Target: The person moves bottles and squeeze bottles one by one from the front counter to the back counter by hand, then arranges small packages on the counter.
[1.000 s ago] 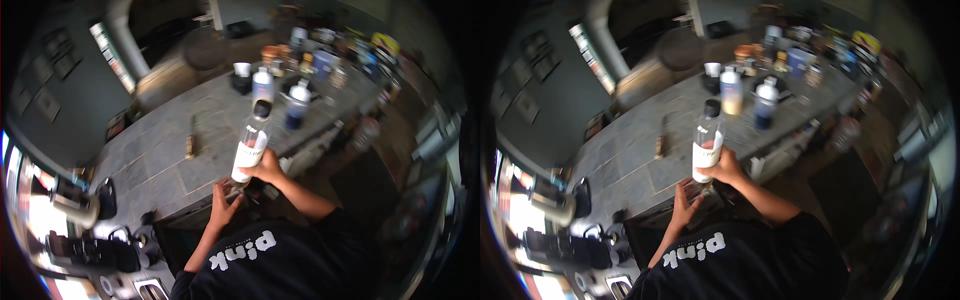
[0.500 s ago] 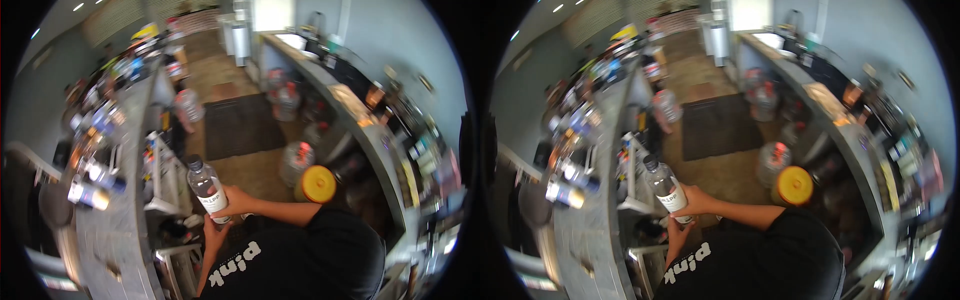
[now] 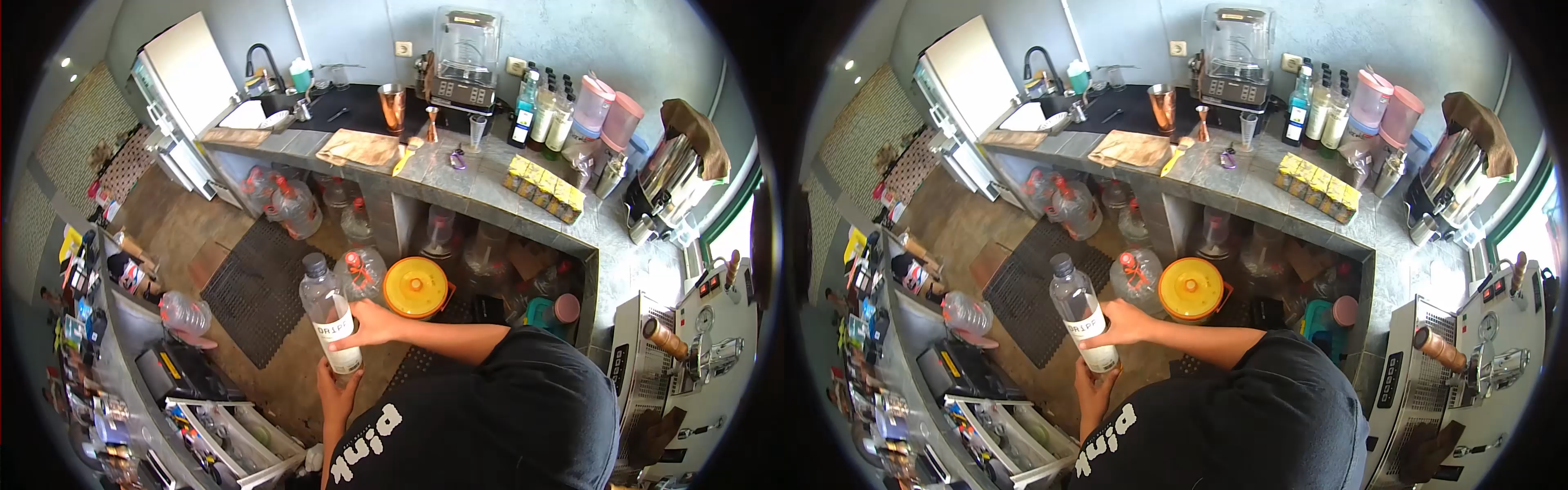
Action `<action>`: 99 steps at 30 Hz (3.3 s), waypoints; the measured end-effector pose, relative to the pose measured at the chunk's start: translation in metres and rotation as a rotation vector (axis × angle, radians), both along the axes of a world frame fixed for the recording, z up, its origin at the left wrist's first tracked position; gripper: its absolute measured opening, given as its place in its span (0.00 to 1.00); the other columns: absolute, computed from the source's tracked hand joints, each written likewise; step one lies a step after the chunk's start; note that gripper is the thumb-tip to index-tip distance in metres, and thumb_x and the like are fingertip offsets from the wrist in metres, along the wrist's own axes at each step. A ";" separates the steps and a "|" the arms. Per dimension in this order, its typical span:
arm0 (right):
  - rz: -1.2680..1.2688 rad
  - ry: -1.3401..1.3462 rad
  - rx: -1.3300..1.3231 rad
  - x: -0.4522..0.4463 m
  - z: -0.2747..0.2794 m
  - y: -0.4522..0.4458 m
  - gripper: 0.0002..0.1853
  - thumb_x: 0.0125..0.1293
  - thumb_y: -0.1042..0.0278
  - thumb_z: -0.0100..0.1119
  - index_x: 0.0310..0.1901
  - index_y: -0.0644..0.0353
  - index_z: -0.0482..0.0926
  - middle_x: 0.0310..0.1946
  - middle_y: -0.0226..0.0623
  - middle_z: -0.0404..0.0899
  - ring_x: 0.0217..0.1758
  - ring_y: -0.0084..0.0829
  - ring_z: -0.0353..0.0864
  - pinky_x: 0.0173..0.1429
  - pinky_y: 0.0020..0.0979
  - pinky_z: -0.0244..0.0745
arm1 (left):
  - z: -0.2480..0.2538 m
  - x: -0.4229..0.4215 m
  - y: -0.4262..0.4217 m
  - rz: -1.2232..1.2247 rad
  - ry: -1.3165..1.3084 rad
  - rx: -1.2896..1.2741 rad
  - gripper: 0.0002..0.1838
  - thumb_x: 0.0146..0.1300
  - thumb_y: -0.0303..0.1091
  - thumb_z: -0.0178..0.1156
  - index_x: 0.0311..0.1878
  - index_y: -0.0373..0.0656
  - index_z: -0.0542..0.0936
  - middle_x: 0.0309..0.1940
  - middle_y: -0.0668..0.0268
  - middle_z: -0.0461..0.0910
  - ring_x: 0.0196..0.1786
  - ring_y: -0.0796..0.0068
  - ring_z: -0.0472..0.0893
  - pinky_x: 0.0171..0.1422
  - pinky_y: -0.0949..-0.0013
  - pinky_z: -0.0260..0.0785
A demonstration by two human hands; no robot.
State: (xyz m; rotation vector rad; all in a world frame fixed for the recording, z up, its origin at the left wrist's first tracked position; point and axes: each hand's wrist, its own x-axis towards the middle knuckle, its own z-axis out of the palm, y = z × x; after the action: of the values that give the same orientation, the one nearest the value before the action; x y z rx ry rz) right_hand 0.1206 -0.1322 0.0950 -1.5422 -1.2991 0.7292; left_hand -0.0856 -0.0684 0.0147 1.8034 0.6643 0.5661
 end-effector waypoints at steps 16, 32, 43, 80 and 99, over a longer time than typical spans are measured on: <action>-0.542 -0.202 0.114 0.310 0.037 -0.092 0.29 0.44 0.50 0.77 0.42 0.63 0.80 0.33 0.42 0.85 0.38 0.32 0.87 0.48 0.33 0.80 | 0.024 0.351 -0.022 -0.412 -0.096 0.143 0.36 0.58 0.35 0.68 0.65 0.33 0.62 0.55 0.49 0.69 0.58 0.57 0.72 0.60 0.60 0.66; -1.557 -0.386 0.008 0.551 0.029 -0.221 0.38 0.42 0.35 0.74 0.42 0.64 0.79 0.35 0.51 0.85 0.41 0.47 0.86 0.47 0.42 0.79 | -0.002 0.401 -0.032 -0.660 0.013 0.109 0.25 0.61 0.31 0.65 0.60 0.35 0.70 0.52 0.51 0.74 0.55 0.59 0.79 0.60 0.62 0.70; -1.564 -0.402 -0.244 0.613 -0.015 -0.217 0.40 0.43 0.40 0.75 0.48 0.65 0.72 0.42 0.56 0.82 0.48 0.54 0.82 0.51 0.47 0.78 | -0.017 0.368 -0.015 -0.480 0.058 0.055 0.23 0.61 0.27 0.64 0.58 0.37 0.71 0.54 0.57 0.76 0.56 0.65 0.79 0.62 0.64 0.70; -0.371 -0.585 0.530 0.216 -0.060 0.029 0.17 0.53 0.81 0.59 0.46 0.67 0.71 0.41 0.48 0.71 0.47 0.48 0.72 0.56 0.42 0.69 | -0.010 0.150 0.013 0.071 -0.005 0.211 0.21 0.64 0.38 0.62 0.56 0.39 0.72 0.51 0.54 0.72 0.56 0.58 0.74 0.63 0.60 0.66; 0.624 -0.094 0.401 -0.207 -0.090 0.160 0.17 0.53 0.82 0.60 0.47 0.63 0.74 0.36 0.40 0.74 0.36 0.31 0.77 0.44 0.31 0.72 | -0.006 -0.217 -0.041 0.869 0.183 0.120 0.22 0.63 0.38 0.63 0.56 0.39 0.73 0.52 0.52 0.72 0.53 0.54 0.78 0.58 0.58 0.71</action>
State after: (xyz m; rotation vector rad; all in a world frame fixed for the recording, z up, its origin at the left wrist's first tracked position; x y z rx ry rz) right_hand -0.0862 0.0280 0.0049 -0.8537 -1.8970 0.7171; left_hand -0.3026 -0.1098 0.0089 1.6273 1.5902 1.0270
